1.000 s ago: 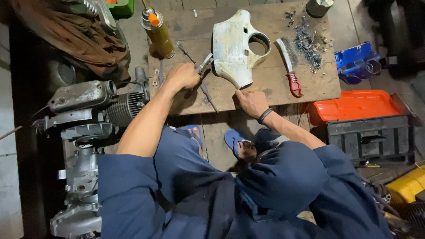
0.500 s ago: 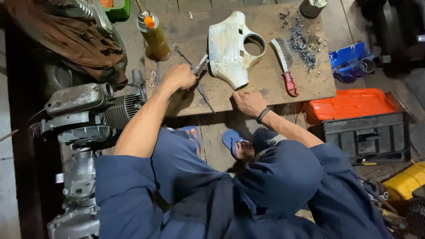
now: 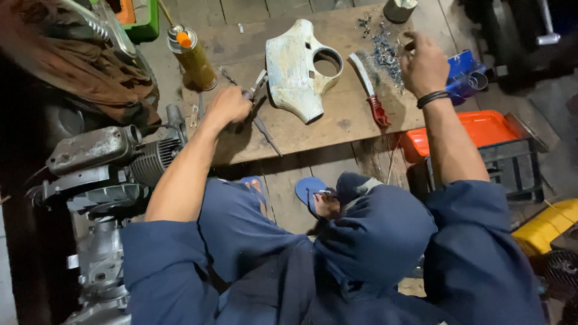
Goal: The person sits on the floor and cleans a white metal part using a wire brush and a chisel. They scrape the surface to remove debris and then wipe the part with their hand.
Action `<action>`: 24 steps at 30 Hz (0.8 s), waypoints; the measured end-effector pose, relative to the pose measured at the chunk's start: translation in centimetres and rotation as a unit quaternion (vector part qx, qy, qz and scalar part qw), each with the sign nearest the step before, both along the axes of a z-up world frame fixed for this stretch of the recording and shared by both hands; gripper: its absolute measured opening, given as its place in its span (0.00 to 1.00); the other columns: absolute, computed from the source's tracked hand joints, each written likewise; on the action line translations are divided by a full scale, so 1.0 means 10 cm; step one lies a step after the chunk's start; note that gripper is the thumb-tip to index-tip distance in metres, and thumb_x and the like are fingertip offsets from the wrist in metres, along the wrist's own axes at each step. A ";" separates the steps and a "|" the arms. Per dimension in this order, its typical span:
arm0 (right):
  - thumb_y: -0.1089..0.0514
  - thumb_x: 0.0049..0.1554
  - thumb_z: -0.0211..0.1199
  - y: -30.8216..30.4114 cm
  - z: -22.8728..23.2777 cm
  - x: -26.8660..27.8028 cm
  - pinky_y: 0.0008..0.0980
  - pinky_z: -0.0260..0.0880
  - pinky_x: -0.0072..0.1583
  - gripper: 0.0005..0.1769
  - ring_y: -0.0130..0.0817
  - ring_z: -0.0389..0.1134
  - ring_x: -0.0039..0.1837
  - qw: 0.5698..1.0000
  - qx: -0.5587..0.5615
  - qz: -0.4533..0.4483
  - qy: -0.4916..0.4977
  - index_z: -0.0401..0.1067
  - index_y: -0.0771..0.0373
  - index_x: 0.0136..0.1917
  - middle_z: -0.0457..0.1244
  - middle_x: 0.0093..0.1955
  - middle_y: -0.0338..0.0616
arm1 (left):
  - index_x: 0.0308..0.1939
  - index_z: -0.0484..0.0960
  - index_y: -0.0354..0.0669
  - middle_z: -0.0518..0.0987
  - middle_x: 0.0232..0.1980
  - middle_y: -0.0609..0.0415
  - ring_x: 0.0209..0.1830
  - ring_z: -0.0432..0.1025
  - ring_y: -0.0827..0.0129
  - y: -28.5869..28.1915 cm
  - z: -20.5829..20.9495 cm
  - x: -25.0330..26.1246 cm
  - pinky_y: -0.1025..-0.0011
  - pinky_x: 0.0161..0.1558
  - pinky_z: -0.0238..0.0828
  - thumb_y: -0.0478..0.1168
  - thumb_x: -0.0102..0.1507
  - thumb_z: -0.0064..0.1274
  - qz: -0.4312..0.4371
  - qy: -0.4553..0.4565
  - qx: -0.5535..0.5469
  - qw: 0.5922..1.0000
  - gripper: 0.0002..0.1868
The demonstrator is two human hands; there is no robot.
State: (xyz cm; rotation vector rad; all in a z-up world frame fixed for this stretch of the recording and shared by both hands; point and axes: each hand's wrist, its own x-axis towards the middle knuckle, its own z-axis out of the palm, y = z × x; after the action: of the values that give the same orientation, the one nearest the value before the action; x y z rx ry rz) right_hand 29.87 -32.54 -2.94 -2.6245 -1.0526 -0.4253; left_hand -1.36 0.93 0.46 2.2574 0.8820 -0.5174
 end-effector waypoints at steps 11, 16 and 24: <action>0.50 0.71 0.67 -0.08 0.24 -0.10 0.39 0.70 0.34 0.12 0.37 0.69 0.36 0.998 0.052 -0.015 0.020 0.77 0.59 0.49 0.71 0.41 0.46 | 0.54 0.76 0.40 0.77 0.47 0.49 0.41 0.74 0.60 -0.09 0.11 0.04 0.62 0.43 0.77 0.29 0.66 0.41 0.040 -0.040 0.013 0.998 0.14; 0.55 0.68 0.62 0.25 0.71 -0.46 0.47 0.77 0.50 0.12 0.43 0.73 0.53 0.991 0.001 0.014 0.133 0.76 0.62 0.62 0.71 0.57 0.50 | 0.57 0.77 0.46 0.80 0.43 0.52 0.33 0.74 0.65 -0.11 0.03 0.07 0.69 0.35 0.76 0.33 0.66 0.44 0.043 -0.090 0.019 0.995 0.16; 0.29 0.66 0.49 1.02 1.06 -1.06 0.36 0.77 0.37 0.30 0.36 0.72 0.41 0.932 -0.303 0.129 0.149 0.69 0.51 0.67 0.71 0.44 0.41 | 0.57 0.77 0.50 0.81 0.37 0.60 0.18 0.70 0.83 -0.41 0.20 0.12 0.87 0.21 0.68 0.53 0.69 0.48 0.034 -0.205 -0.049 0.977 0.18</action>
State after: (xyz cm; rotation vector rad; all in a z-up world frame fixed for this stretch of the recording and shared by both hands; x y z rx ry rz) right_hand 19.24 -22.38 7.63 -2.8460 -1.5836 0.4171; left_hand -0.19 -3.22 2.49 2.1259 0.7004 -0.0538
